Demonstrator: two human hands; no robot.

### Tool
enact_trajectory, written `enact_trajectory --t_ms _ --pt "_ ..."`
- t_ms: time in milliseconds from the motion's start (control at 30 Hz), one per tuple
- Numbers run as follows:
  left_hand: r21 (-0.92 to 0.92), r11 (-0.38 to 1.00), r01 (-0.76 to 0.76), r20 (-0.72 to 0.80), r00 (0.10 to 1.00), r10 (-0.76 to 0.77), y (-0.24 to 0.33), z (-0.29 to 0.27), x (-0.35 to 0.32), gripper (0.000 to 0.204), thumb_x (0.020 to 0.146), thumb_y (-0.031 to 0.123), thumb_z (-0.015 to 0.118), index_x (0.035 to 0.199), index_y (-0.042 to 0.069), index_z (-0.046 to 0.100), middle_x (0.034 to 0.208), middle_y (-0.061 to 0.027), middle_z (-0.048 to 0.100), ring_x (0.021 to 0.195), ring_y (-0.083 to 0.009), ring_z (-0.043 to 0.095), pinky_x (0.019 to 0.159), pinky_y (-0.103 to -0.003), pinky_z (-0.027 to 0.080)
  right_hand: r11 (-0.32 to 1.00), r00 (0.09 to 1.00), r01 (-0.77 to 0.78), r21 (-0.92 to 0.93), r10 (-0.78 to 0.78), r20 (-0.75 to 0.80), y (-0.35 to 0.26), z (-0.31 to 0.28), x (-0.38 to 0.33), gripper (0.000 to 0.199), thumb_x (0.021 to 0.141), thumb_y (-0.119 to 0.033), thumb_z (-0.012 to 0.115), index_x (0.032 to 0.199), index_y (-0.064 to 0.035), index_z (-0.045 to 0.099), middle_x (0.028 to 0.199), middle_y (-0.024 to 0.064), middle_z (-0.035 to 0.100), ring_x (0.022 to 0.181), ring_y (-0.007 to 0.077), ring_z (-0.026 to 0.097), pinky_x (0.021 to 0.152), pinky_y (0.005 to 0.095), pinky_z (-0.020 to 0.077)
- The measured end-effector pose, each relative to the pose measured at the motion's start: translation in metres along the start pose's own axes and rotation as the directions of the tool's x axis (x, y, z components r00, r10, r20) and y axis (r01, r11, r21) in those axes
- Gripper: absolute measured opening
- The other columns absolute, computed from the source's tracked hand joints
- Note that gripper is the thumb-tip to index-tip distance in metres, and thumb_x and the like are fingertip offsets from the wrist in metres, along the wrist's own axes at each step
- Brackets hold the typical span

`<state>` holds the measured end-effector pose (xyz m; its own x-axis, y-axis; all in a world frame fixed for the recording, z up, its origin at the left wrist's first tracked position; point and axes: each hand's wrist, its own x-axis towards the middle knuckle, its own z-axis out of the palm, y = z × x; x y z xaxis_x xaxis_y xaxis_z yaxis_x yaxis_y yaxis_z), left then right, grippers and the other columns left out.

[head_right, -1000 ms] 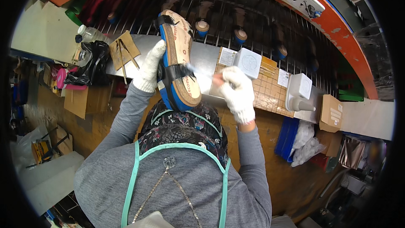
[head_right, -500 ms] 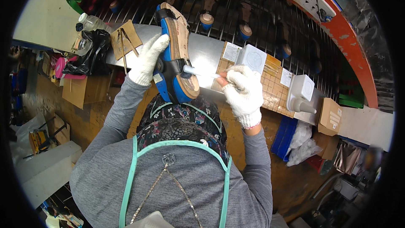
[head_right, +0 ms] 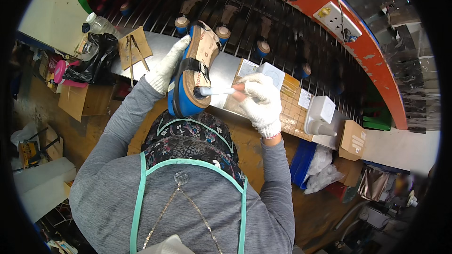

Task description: The person holds a blue shoe on a last and repeatedly applies a dark liquid to the sole and heel with a small brush. They dip the brush into a container on the workbench and rotate the shoe to cover different areas.

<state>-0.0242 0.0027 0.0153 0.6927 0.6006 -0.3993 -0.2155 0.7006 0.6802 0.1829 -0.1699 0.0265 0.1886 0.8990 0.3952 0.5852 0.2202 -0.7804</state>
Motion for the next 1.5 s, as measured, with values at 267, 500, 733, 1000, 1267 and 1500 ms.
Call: enact_trajectory --t_ms 267,500,733,1000,1267,1500 --pt "-0.227 0.959 0.170 0.323 0.942 -0.091 -0.022 0.001 -0.001 0.054 0.104 0.046 0.054 0.144 0.009 0.053 0.135 -0.0161 0.061 0.112 -0.0216 0.068 0.093 -0.037 0.061 0.993 0.992 0.117 0.033 -0.118 0.053 -0.007 -0.006 0.030 0.022 0.067 -0.006 0.084 0.088 -0.0041 0.078 0.095 0.0090 0.070 0.092 0.0229 0.064 0.078 0.0339 0.0509" --pt "-0.229 0.913 0.338 0.762 0.646 -0.048 -0.047 0.004 -0.015 0.059 0.104 0.037 0.054 0.152 0.006 0.036 0.129 -0.0205 0.062 0.100 -0.0270 0.072 0.083 -0.036 0.064 0.969 0.946 0.229 0.093 -0.244 0.214 -0.016 -0.006 0.062 0.021 0.069 -0.012 0.086 0.087 -0.0050 0.078 0.094 0.0091 0.072 0.089 0.0227 0.067 0.079 0.0342 0.0533" --pt "-0.253 0.933 0.255 0.653 0.757 -0.031 -0.075 -0.013 -0.039 0.063 0.110 0.041 0.037 0.156 0.002 0.023 0.137 -0.0255 0.053 0.128 -0.0344 0.058 0.105 -0.045 0.055 0.973 0.896 0.227 0.034 -0.223 0.385 -0.022 -0.006 0.076 0.022 0.070 -0.018 0.084 0.088 -0.0051 0.080 0.093 0.0064 0.070 0.094 0.0221 0.063 0.081 0.0346 0.0515" --pt "-0.336 0.730 0.595 0.829 0.555 -0.071 -0.123 -0.016 0.006 0.068 0.104 0.053 0.044 0.148 0.002 0.037 0.126 -0.0240 0.060 0.111 -0.0320 0.065 0.092 -0.043 0.060 0.981 0.826 0.188 0.041 -0.181 0.535 -0.016 -0.026 0.085 0.024 0.072 -0.024 0.080 0.086 -0.0043 0.079 0.092 0.0071 0.070 0.089 0.0234 0.061 0.079 0.0330 0.0478" --pt "-0.275 0.961 -0.023 0.220 0.972 0.086 -0.055 -0.039 0.026 0.062 0.099 0.055 0.056 0.136 0.006 0.056 0.117 -0.0122 0.069 0.094 -0.0207 0.072 0.081 -0.034 0.063 0.933 0.996 0.030 -0.360 -0.056 -0.064 -0.015 0.003 0.004 0.014 0.075 -0.018 0.083 0.079 -0.0078 0.074 0.090 0.0059 0.069 0.084 0.0215 0.062 0.077 0.0348 0.0486" --pt "0.220 0.890 -0.399 0.168 0.914 0.368 -0.007 -0.036 0.004 0.073 0.093 0.053 0.064 0.141 0.000 0.051 0.123 -0.0138 0.068 0.106 -0.0219 0.070 0.092 -0.035 0.059 0.977 0.972 -0.207 -0.047 0.200 -0.125 -0.013 0.027 -0.026 0.015 0.079 -0.014 0.082 0.089 -0.0042 0.077 0.096 0.0084 0.067 0.090 0.0210 0.061 0.079 0.0324 0.0491"
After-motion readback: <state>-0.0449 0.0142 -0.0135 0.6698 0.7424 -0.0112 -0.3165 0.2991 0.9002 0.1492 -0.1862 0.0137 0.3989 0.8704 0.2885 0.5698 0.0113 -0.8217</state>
